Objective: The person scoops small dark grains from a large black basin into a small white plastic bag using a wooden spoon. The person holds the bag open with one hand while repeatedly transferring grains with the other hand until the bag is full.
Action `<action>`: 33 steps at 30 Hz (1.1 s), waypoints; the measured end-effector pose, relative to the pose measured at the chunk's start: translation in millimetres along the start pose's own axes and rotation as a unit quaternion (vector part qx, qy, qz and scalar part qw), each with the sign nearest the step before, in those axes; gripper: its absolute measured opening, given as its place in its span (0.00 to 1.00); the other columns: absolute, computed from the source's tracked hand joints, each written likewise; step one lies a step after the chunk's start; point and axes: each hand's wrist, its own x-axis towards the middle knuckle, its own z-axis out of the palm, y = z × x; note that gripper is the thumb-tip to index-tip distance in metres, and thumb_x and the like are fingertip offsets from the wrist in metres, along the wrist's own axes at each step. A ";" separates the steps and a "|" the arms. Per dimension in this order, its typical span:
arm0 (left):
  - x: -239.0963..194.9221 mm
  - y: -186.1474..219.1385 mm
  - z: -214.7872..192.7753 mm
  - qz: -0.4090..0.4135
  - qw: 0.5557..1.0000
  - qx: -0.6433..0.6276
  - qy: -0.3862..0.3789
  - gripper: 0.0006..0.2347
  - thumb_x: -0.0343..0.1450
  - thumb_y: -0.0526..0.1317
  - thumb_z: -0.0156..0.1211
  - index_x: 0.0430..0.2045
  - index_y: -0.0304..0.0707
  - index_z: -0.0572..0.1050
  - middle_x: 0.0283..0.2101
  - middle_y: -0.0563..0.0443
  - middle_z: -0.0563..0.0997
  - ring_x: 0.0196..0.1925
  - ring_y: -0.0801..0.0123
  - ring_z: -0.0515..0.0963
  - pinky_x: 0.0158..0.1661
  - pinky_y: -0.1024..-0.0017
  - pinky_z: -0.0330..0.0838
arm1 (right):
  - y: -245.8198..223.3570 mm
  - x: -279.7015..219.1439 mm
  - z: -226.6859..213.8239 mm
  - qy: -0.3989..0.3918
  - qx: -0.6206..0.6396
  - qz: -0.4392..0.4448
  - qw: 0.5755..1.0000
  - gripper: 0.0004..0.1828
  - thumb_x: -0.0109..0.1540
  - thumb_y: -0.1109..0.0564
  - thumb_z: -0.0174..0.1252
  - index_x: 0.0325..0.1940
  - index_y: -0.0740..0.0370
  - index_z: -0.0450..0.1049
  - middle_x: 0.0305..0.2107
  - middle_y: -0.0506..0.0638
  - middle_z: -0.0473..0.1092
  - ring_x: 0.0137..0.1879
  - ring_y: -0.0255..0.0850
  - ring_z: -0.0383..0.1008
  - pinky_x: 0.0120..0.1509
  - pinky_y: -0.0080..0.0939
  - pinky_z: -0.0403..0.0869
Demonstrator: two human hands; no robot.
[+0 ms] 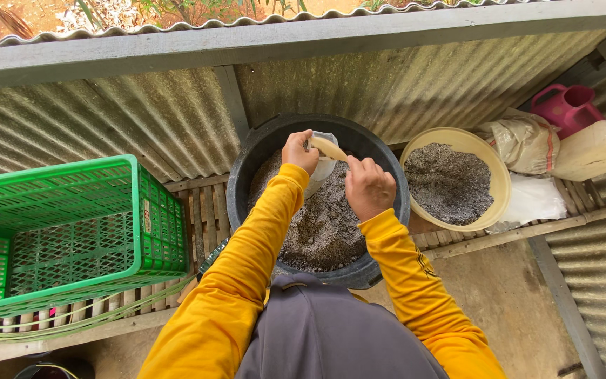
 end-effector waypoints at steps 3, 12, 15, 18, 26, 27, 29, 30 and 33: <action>2.2 -5.3 -3.1 -0.027 1.000 -0.012 -0.011 0.19 0.65 0.31 0.61 0.52 0.36 0.78 0.54 0.46 0.80 0.45 0.64 0.84 0.51 0.72 0.77 | 12.6 -6.2 7.7 -0.022 -0.020 0.017 0.999 0.15 0.64 0.56 0.65 0.55 0.58 0.79 0.30 0.48 0.74 0.32 0.38 0.75 0.33 0.43 0.71; 5.0 -2.4 -21.6 -0.020 1.000 -0.004 0.007 0.19 0.64 0.30 0.61 0.52 0.36 0.79 0.54 0.48 0.80 0.45 0.66 0.83 0.49 0.73 0.77 | 119.2 -109.5 110.0 -0.313 -0.100 0.225 0.917 0.12 0.65 0.50 0.59 0.47 0.55 0.80 0.36 0.53 0.77 0.40 0.46 0.80 0.44 0.51 0.76; 3.5 3.8 -24.2 -0.063 0.997 -0.033 -0.007 0.20 0.64 0.29 0.58 0.53 0.38 0.78 0.56 0.50 0.79 0.44 0.68 0.83 0.48 0.75 0.78 | 124.6 -149.5 142.3 -0.390 -0.111 0.274 0.872 0.14 0.66 0.48 0.56 0.48 0.53 0.82 0.42 0.55 0.79 0.46 0.50 0.81 0.49 0.51 0.77; 2.3 4.6 -27.1 -0.042 0.999 -0.019 0.000 0.19 0.65 0.29 0.59 0.53 0.37 0.78 0.56 0.49 0.79 0.44 0.68 0.83 0.49 0.75 0.77 | 122.1 -174.8 162.7 -0.398 -0.047 0.343 0.850 0.15 0.64 0.47 0.55 0.49 0.46 0.83 0.46 0.54 0.79 0.51 0.54 0.79 0.54 0.53 0.75; -2.0 6.4 -27.4 -0.034 0.999 -0.022 -0.015 0.19 0.66 0.29 0.59 0.52 0.37 0.78 0.55 0.50 0.80 0.47 0.68 0.83 0.49 0.75 0.77 | 147.8 -210.4 183.4 -0.305 0.221 0.470 0.798 0.16 0.59 0.46 0.62 0.44 0.55 0.86 0.35 0.56 0.80 0.41 0.49 0.79 0.44 0.42 0.73; -2.2 6.1 -27.8 -0.042 0.999 -0.022 -0.021 0.18 0.66 0.29 0.59 0.52 0.37 0.79 0.55 0.50 0.80 0.46 0.68 0.83 0.49 0.75 0.77 | 151.7 -212.9 184.8 -0.293 0.270 0.497 0.771 0.16 0.58 0.47 0.64 0.42 0.57 0.86 0.32 0.55 0.79 0.36 0.45 0.77 0.40 0.41 0.72; -2.3 3.5 -28.5 -0.028 0.999 -0.027 -0.016 0.18 0.65 0.29 0.58 0.51 0.37 0.79 0.54 0.50 0.81 0.48 0.68 0.83 0.50 0.75 0.77 | 158.2 -215.9 185.7 -0.273 0.338 0.510 0.742 0.15 0.59 0.50 0.65 0.42 0.61 0.86 0.28 0.53 0.78 0.31 0.39 0.75 0.35 0.38 0.71; -1.6 2.6 -27.4 -0.020 0.999 -0.030 -0.014 0.18 0.65 0.28 0.58 0.51 0.36 0.79 0.54 0.50 0.81 0.49 0.68 0.83 0.51 0.75 0.76 | 161.5 -215.1 184.5 -0.264 0.359 0.500 0.743 0.14 0.59 0.51 0.65 0.42 0.62 0.85 0.27 0.50 0.78 0.30 0.35 0.74 0.35 0.35 0.70; 0.2 -0.4 -23.1 -0.002 0.999 -0.032 -0.010 0.18 0.65 0.28 0.59 0.50 0.36 0.80 0.53 0.49 0.82 0.50 0.68 0.83 0.52 0.75 0.76 | 167.8 -200.2 173.2 -0.234 0.411 0.471 0.744 0.12 0.60 0.55 0.64 0.44 0.62 0.84 0.26 0.47 0.77 0.30 0.31 0.73 0.35 0.31 0.70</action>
